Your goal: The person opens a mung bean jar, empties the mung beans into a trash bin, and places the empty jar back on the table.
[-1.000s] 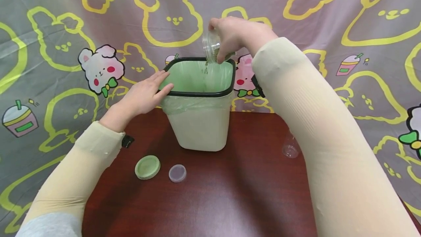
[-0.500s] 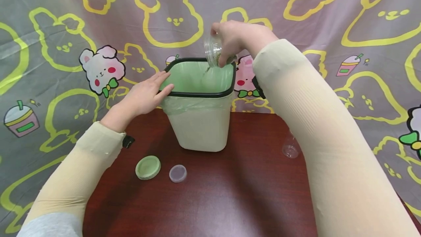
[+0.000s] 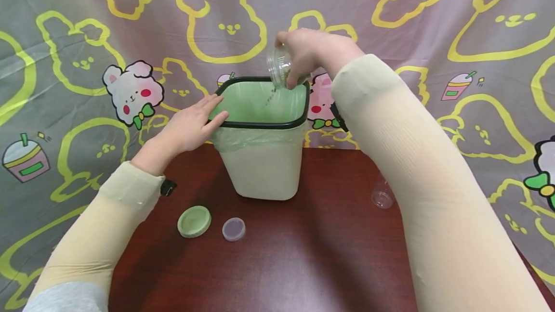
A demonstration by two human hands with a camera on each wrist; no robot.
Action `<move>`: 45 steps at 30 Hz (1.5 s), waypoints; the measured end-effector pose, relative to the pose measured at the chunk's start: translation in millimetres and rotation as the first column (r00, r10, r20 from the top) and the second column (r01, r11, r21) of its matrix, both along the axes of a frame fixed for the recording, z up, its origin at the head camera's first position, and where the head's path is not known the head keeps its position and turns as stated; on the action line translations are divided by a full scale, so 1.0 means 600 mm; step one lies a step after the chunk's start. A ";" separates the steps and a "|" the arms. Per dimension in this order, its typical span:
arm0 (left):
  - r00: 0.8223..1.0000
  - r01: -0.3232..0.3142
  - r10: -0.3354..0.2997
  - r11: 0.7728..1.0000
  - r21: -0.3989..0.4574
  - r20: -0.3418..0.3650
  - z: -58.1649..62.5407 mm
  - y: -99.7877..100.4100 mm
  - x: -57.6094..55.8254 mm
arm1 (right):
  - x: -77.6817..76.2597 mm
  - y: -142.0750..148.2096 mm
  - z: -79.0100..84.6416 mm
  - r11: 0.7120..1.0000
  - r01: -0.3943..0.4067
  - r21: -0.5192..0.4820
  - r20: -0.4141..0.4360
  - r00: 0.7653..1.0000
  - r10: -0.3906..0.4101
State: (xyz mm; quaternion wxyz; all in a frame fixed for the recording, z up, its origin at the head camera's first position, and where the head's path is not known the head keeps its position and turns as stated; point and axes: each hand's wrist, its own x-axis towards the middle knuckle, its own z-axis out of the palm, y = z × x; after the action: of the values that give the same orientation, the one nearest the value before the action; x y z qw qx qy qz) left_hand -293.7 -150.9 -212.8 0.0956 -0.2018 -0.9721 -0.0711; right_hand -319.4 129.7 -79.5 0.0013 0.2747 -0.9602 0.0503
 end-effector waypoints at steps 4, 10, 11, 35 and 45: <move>1.000 0.002 -0.002 1.000 0.005 0.002 -0.002 0.001 -0.001 | 0.002 -0.002 -0.003 1.000 -0.003 0.001 0.019 1.000 0.003; 1.000 0.004 -0.004 1.000 0.007 0.002 -0.004 0.001 -0.001 | 0.000 0.000 -0.006 1.000 -0.001 0.027 0.019 1.000 0.000; 1.000 0.003 -0.003 1.000 0.007 0.001 -0.003 0.000 -0.001 | -0.001 0.000 -0.007 1.000 -0.003 0.030 0.016 1.000 0.002; 1.000 -0.001 0.001 1.000 0.007 0.008 -0.003 -0.003 0.001 | 0.000 -0.004 -0.004 0.999 0.003 0.041 0.019 1.000 -0.004; 1.000 0.003 -0.003 1.000 0.007 0.010 0.001 -0.001 0.000 | 0.003 -0.006 0.005 1.000 -0.001 0.028 -0.005 1.000 0.001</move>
State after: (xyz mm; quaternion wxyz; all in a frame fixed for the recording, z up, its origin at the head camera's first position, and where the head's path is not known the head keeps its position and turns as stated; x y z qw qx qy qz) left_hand -294.0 -151.6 -212.1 0.0913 -0.2026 -0.9721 -0.0757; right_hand -317.6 126.4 -76.3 -0.0002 0.2755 -0.9606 0.0363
